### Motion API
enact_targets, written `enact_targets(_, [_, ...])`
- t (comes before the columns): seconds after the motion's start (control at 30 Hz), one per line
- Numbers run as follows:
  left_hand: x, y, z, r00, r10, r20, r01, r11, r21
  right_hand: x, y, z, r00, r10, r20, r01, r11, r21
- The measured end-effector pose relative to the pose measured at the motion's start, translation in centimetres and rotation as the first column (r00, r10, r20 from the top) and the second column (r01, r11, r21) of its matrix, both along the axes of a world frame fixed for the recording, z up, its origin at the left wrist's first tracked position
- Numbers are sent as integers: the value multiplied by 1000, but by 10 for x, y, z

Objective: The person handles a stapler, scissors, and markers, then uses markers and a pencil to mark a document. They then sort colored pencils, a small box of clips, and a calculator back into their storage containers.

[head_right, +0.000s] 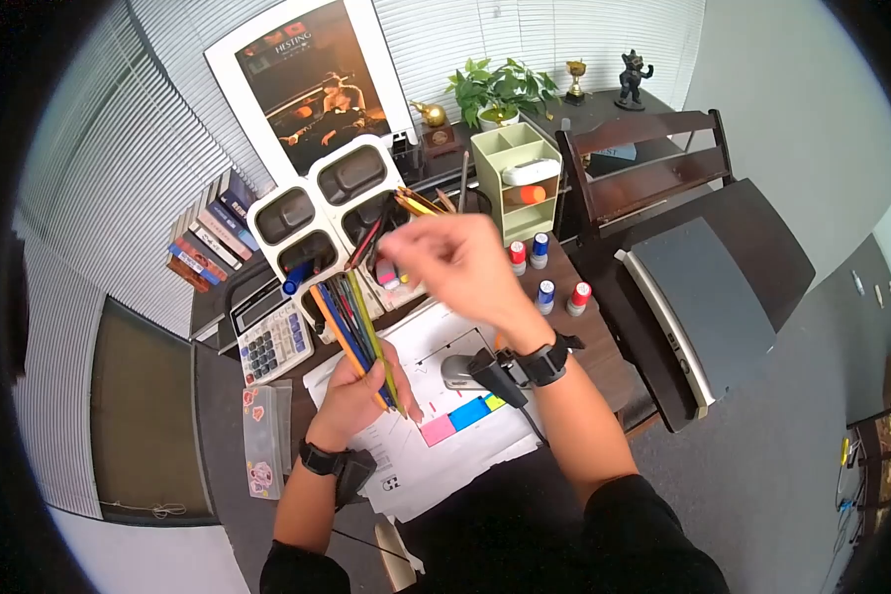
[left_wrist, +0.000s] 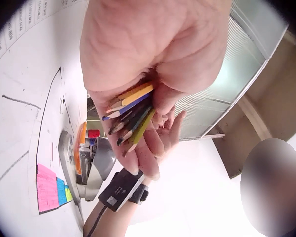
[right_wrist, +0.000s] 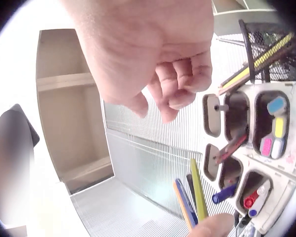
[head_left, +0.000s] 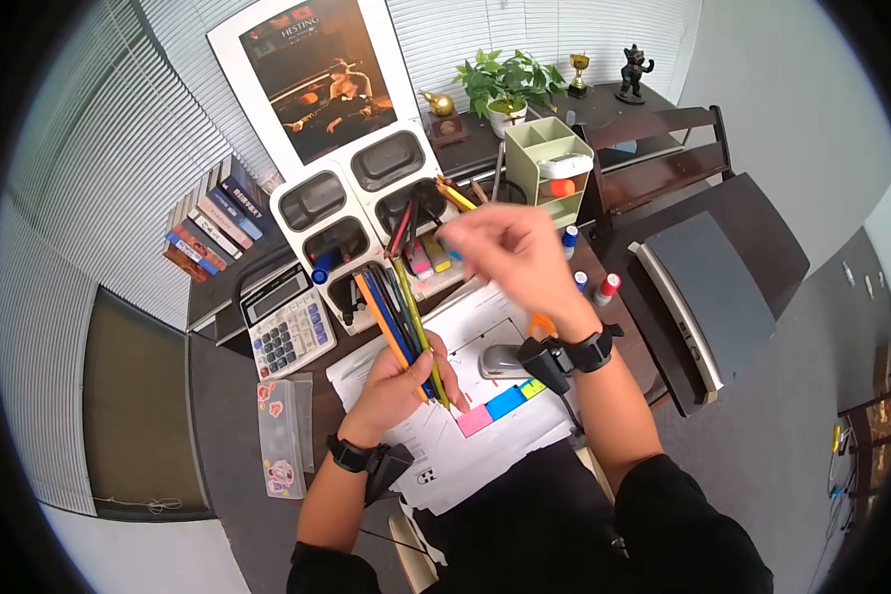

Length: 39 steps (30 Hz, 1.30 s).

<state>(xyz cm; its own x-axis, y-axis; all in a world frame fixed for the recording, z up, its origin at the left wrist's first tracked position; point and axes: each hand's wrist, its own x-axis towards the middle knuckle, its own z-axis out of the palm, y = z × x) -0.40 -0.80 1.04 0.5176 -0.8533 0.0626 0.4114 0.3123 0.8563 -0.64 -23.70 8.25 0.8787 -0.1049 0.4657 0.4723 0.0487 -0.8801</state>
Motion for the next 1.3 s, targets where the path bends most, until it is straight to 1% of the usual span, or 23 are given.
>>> enact_targets(0.03, [0,-1,1,1000,3,4,-3,1000,-3,5,-7,-1,998,-55,18,53,993,105])
enact_targets(0.1, [0,-2,1,996,86,1,-86,996,20,9,-23,3,988,-151,-39,154,983,99])
enact_targets(0.13, [0,-1,1,996,86,0,-86,996,22,10,-31,4,985,-152,-85,155,988,22])
enact_targets(0.17, [0,-1,0,994,105,-2,-105,994,14,11,-30,1,984,-154,-87,157,987,23])
enact_targets(0.2, [0,-2,-1,992,123,-3,-123,992,3,16,-28,-5,990,-53,-132,80,974,212])
enact_targets(0.23, [0,-3,-2,993,121,1,-121,993,-1,19,-28,-7,987,56,-152,8,919,394])
enact_targets(0.27, [2,-2,-3,993,115,-4,-115,993,-5,18,-29,-8,957,218,-193,-107,880,462])
enact_targets(0.3, [3,-1,-3,994,109,-12,-109,994,-5,21,-27,-10,937,289,-198,-150,841,519])
enact_targets(0.47, [3,0,-4,995,98,-24,-99,995,-23,25,-22,-20,913,370,-171,-197,769,608])
enact_targets(0.5, [3,-1,-3,995,98,-12,-98,995,-28,25,-23,-21,913,368,-173,-195,770,608])
enact_targets(0.57, [3,-1,-2,996,92,-15,-92,995,-36,26,-25,-22,819,571,-58,-333,554,763])
enact_targets(0.6, [3,-1,-2,996,87,-21,-88,995,-39,29,-24,-24,796,605,-27,-363,513,778])
enact_targets(0.7, [2,-1,-2,995,94,-19,-95,995,-37,33,-21,-30,808,589,-4,-368,511,777])
enact_targets(0.77, [1,-1,-3,995,93,-27,-94,995,-41,28,-19,-24,821,570,-44,-326,529,784])
enact_targets(0.83, [1,-1,-2,995,91,-35,-93,995,-45,27,-19,-22,822,568,-27,-372,573,730])
enact_targets(0.9, [2,-1,-1,996,83,-32,-85,995,-58,29,-21,-25,826,563,-32,-357,567,742])
enact_targets(1.0, [3,1,-1,996,85,-35,-87,994,-65,29,-20,-26,838,542,-65,-326,592,737])
enact_targets(1.1, [3,1,-1,995,92,-48,-95,993,-71,27,-18,-24,888,450,-99,-251,652,716])
enact_targets(1.13, [3,0,0,994,102,-39,-105,992,-74,27,-17,-22,911,391,-131,-185,672,717])
enact_targets(1.17, [4,1,1,993,111,-30,-113,991,-77,26,-17,-21,909,395,-135,-184,669,720])
enact_targets(1.23, [5,1,1,993,111,-27,-113,990,-89,25,-18,-17,934,327,-141,-160,738,656])
enact_targets(1.27, [5,1,1,994,108,-25,-110,990,-89,24,-16,-14,947,286,-149,-125,752,647])
enact_targets(1.3, [4,1,2,994,105,-24,-107,990,-89,23,-17,-12,946,286,-155,-121,751,649])
